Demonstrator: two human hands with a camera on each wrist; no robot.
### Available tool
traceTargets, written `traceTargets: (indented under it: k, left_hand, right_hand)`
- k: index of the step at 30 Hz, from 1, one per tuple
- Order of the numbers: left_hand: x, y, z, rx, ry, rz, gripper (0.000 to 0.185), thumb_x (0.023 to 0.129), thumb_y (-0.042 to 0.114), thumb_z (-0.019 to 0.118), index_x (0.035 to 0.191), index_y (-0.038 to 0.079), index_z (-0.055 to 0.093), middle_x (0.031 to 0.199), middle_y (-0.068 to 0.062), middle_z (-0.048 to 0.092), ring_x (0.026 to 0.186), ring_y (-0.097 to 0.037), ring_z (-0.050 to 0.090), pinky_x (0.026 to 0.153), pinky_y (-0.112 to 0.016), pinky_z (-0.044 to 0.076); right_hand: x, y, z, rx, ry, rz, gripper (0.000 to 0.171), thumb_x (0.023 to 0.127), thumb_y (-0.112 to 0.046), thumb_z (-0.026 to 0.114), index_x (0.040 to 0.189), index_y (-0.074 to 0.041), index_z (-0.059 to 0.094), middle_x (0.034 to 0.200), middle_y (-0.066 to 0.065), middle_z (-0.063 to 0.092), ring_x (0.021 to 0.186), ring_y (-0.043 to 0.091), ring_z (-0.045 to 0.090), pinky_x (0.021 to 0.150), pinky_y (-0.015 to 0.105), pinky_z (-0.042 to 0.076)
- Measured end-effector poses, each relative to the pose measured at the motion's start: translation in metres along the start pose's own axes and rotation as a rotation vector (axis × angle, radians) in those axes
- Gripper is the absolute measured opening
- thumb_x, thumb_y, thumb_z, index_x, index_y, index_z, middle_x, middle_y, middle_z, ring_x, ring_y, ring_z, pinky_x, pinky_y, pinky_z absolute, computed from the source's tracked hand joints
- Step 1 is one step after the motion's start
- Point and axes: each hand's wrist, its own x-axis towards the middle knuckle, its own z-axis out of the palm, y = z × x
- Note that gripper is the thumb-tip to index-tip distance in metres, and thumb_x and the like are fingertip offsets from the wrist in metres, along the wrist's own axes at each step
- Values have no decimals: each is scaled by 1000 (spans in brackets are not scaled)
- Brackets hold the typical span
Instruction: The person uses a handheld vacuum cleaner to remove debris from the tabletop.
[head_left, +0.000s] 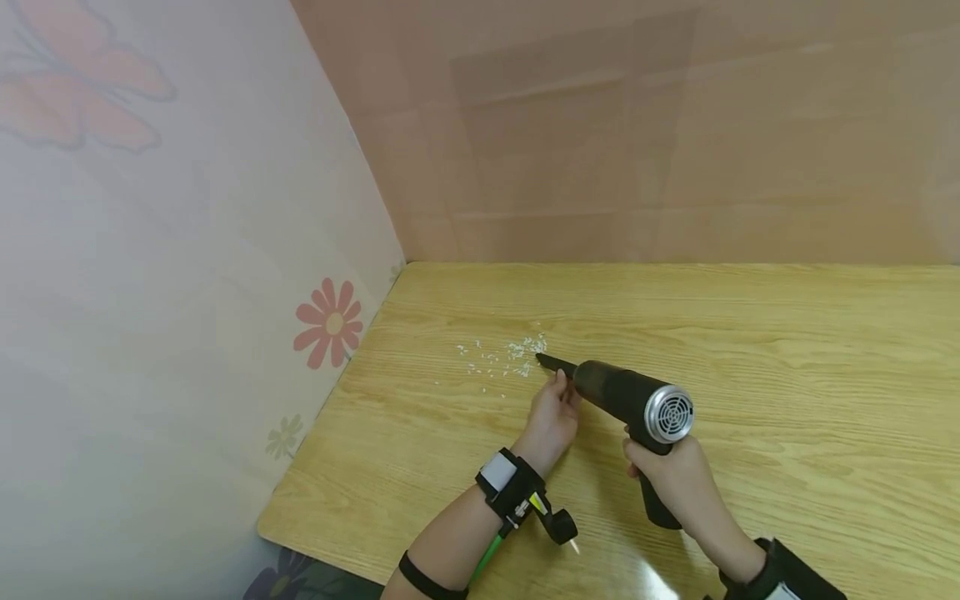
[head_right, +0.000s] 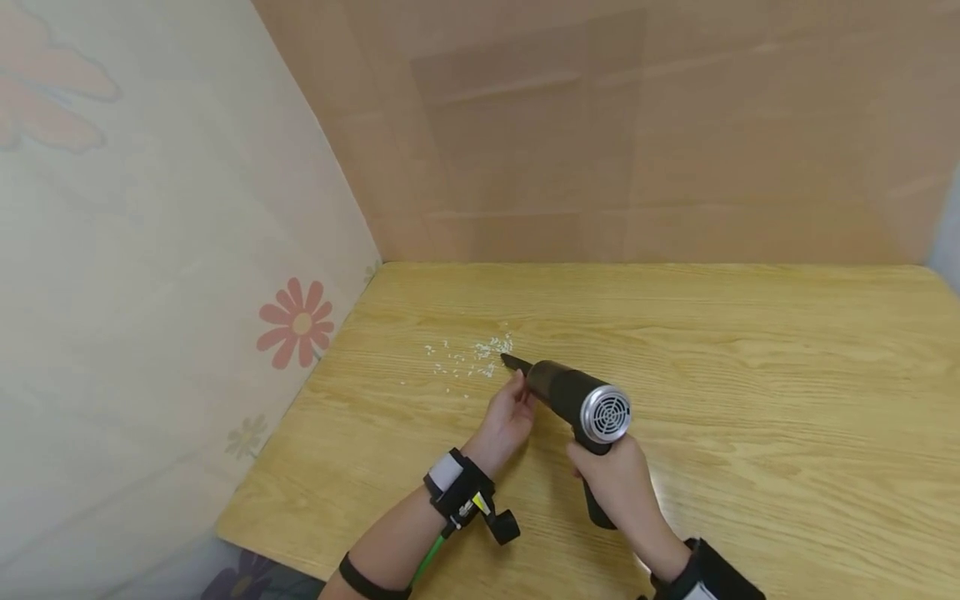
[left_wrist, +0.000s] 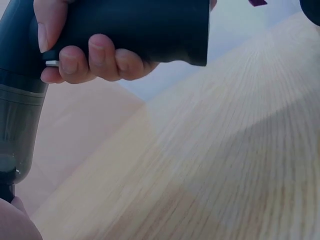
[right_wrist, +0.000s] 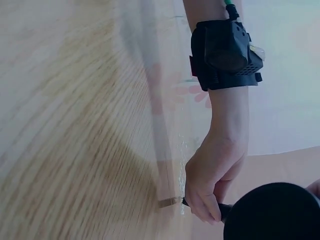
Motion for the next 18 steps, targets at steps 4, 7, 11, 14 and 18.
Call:
traceTargets:
  k: [4, 7, 11, 14, 18]
  left_hand:
    - [-5, 2, -2, 2, -3, 2, 8, 102, 10, 42, 102, 7, 49, 89, 2, 54, 80, -3, 56, 77, -12, 51]
    - [-7, 2, -2, 21, -3, 10, 8, 102, 10, 42, 100, 7, 50, 88, 2, 55, 80, -3, 56, 79, -12, 51]
    - [1, -3, -5, 45, -21, 19, 8, 100, 13, 47, 104, 7, 51, 91, 3, 55, 85, -3, 56, 84, -12, 50]
    - [13, -10, -12, 22, -68, 24, 12, 98, 16, 53, 106, 7, 53, 93, 2, 57, 87, -4, 57, 84, -13, 50]
    - [10, -8, -6, 18, -53, 17, 10, 99, 14, 50, 106, 6, 52, 92, 2, 57, 87, -4, 57, 83, -13, 50]
  right_hand:
    - [-2, 1, 1, -3, -6, 3, 28, 85, -7, 59, 109, 8, 57, 68, -6, 60, 56, 8, 58, 61, 21, 49]
    - [-3, 1, 1, -4, -2, 0, 29, 85, -6, 59, 109, 8, 56, 72, -7, 61, 56, 7, 58, 61, 20, 50]
    - [-4, 2, 1, 8, 7, -15, 29, 84, -4, 59, 110, 8, 56, 78, -5, 62, 57, 8, 58, 61, 21, 50]
    - [-3, 2, 1, 14, 13, -18, 29, 84, -4, 59, 110, 9, 56, 74, -4, 62, 56, 8, 59, 61, 21, 50]
    - [-1, 2, 0, 4, 22, -10, 29, 84, -5, 58, 110, 9, 56, 66, -5, 61, 56, 8, 58, 61, 20, 50]
